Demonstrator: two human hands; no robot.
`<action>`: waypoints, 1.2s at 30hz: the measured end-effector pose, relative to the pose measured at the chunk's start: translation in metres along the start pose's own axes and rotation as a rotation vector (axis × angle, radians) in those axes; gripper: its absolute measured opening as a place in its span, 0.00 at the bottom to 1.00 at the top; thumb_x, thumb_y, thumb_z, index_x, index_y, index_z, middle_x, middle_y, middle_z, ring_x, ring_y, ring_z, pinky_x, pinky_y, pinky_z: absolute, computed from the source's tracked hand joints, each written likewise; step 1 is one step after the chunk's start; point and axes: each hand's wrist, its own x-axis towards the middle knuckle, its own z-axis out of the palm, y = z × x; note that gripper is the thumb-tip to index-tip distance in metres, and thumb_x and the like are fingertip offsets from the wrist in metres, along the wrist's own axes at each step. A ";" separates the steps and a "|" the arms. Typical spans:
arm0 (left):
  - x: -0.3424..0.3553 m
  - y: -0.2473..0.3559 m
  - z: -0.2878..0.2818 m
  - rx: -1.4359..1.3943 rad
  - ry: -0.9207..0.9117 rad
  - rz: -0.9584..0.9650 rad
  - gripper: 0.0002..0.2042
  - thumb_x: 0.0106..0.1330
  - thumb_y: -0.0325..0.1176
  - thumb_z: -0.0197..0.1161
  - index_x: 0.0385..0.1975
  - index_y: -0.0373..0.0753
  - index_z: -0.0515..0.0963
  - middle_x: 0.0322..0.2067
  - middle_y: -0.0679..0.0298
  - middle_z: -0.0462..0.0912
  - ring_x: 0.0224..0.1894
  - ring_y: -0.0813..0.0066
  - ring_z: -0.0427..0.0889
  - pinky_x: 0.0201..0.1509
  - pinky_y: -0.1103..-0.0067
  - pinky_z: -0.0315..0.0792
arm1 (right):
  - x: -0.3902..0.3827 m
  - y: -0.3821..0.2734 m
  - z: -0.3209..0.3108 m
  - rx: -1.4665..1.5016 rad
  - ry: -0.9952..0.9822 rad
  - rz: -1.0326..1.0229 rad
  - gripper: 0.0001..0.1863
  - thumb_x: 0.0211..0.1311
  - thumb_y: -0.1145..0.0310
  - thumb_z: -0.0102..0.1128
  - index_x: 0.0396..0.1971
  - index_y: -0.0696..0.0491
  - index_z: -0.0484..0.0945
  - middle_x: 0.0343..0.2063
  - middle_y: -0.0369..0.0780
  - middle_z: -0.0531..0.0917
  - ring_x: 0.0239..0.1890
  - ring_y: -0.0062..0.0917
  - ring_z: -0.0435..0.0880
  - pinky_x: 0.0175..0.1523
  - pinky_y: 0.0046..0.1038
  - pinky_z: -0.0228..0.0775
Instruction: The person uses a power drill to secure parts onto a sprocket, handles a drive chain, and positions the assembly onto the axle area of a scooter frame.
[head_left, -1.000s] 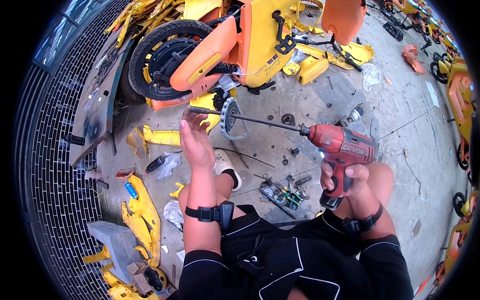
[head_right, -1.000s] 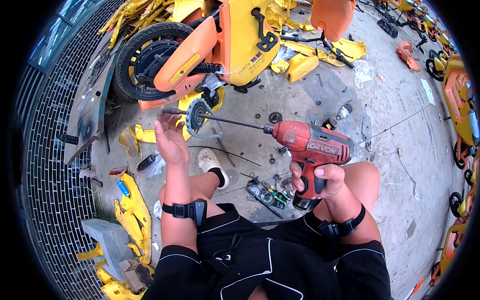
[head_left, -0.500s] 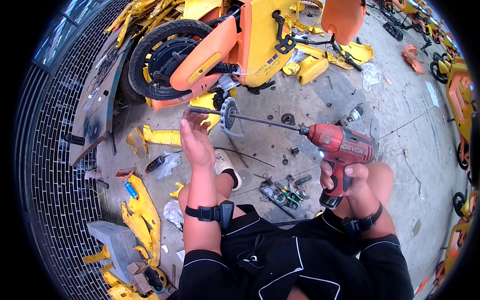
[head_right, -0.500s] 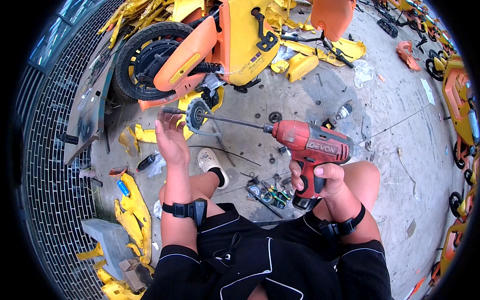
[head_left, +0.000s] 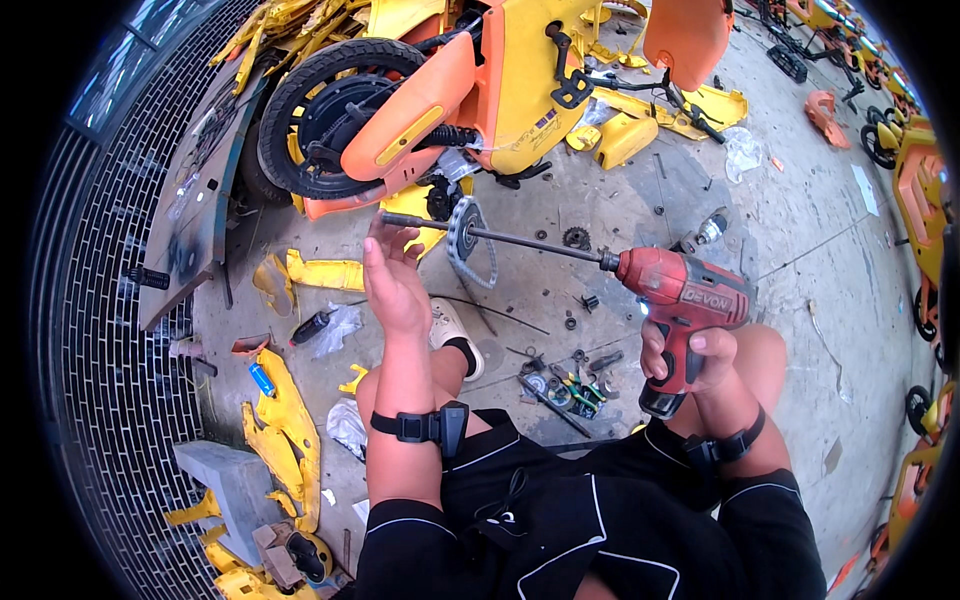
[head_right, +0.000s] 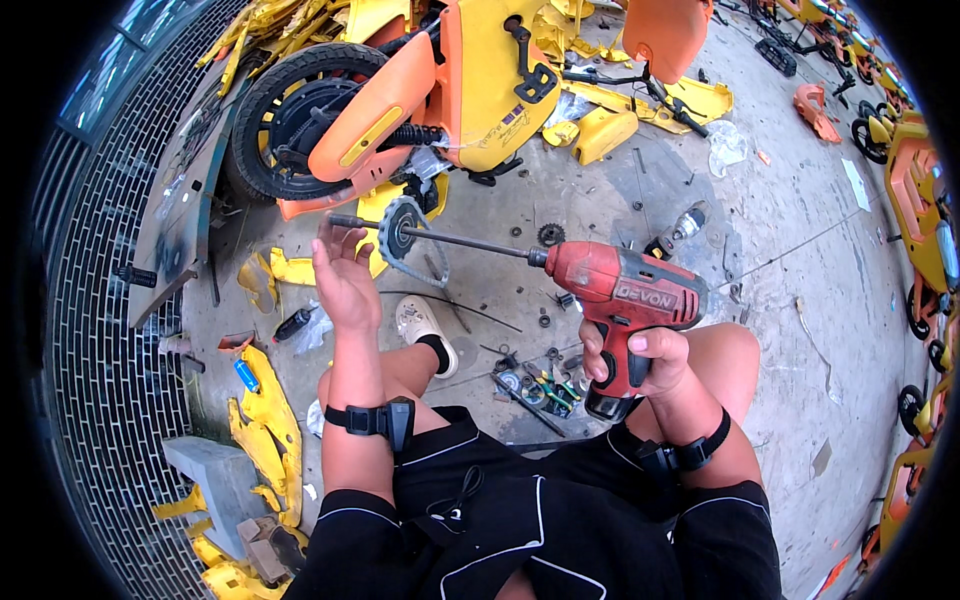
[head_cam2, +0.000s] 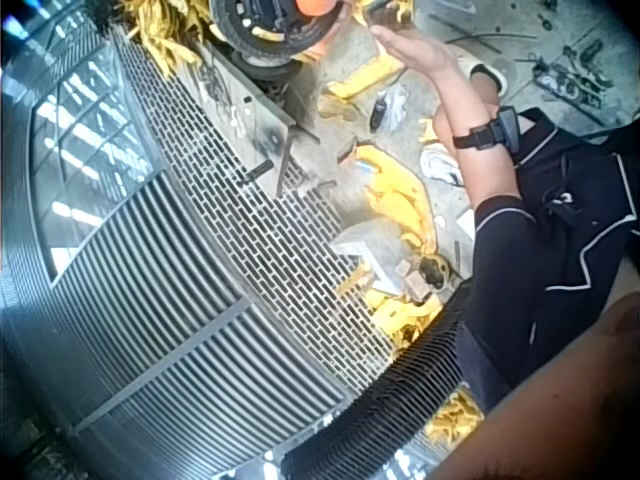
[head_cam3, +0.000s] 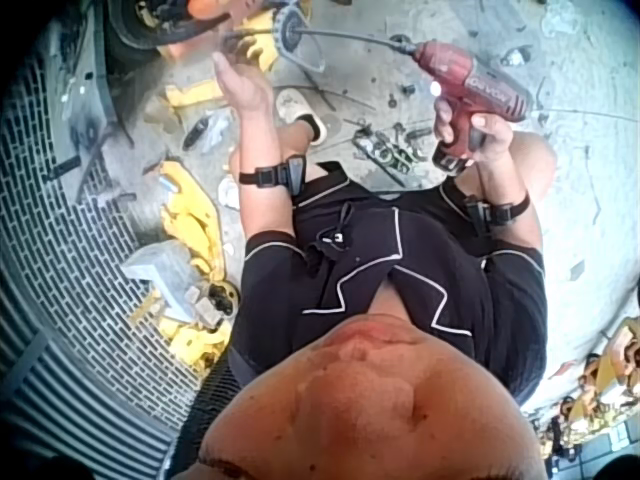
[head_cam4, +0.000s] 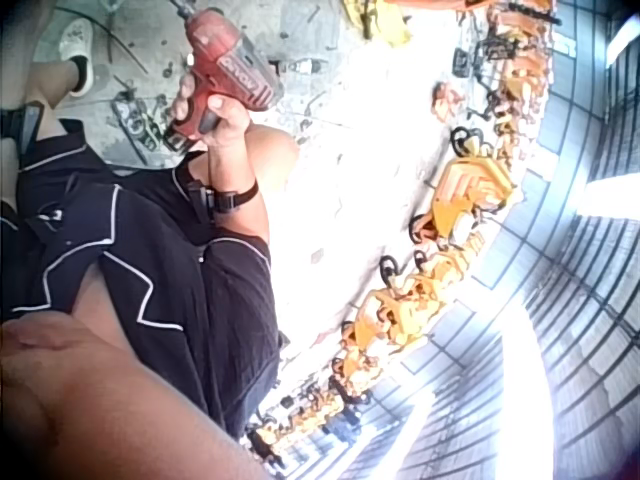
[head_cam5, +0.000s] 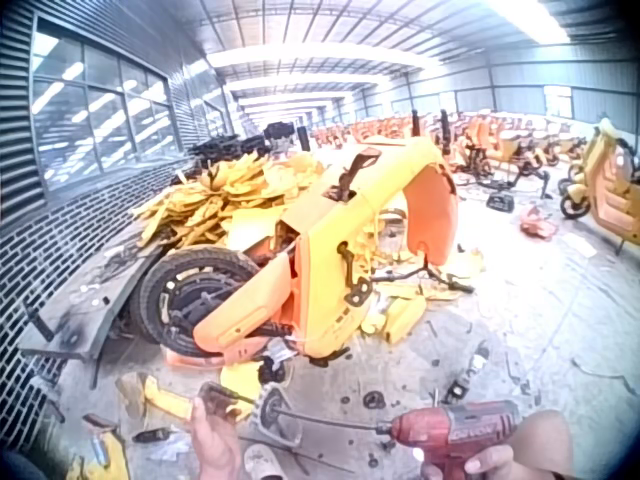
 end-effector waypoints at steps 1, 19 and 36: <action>0.000 0.000 0.000 -0.001 -0.001 -0.002 0.27 0.76 0.52 0.46 0.63 0.37 0.68 0.50 0.66 0.78 0.49 0.76 0.75 0.52 0.75 0.67 | 0.000 0.000 0.000 0.001 -0.002 0.002 0.38 0.45 0.64 0.63 0.61 0.58 0.66 0.34 0.47 0.79 0.25 0.34 0.82 0.35 0.34 0.77; -0.001 -0.004 -0.002 -0.001 0.018 -0.081 0.24 0.75 0.52 0.47 0.62 0.41 0.70 0.48 0.68 0.77 0.50 0.75 0.76 0.53 0.75 0.68 | 0.000 0.000 0.000 -0.051 0.030 -0.003 0.38 0.45 0.64 0.62 0.61 0.57 0.67 0.35 0.46 0.78 0.25 0.34 0.81 0.34 0.33 0.77; -0.003 -0.004 0.002 0.020 0.027 -0.102 0.26 0.75 0.52 0.47 0.63 0.40 0.69 0.50 0.68 0.76 0.50 0.75 0.74 0.53 0.76 0.66 | -0.001 0.000 -0.003 -0.042 0.012 -0.004 0.37 0.46 0.65 0.62 0.61 0.57 0.67 0.36 0.47 0.79 0.26 0.34 0.82 0.35 0.34 0.77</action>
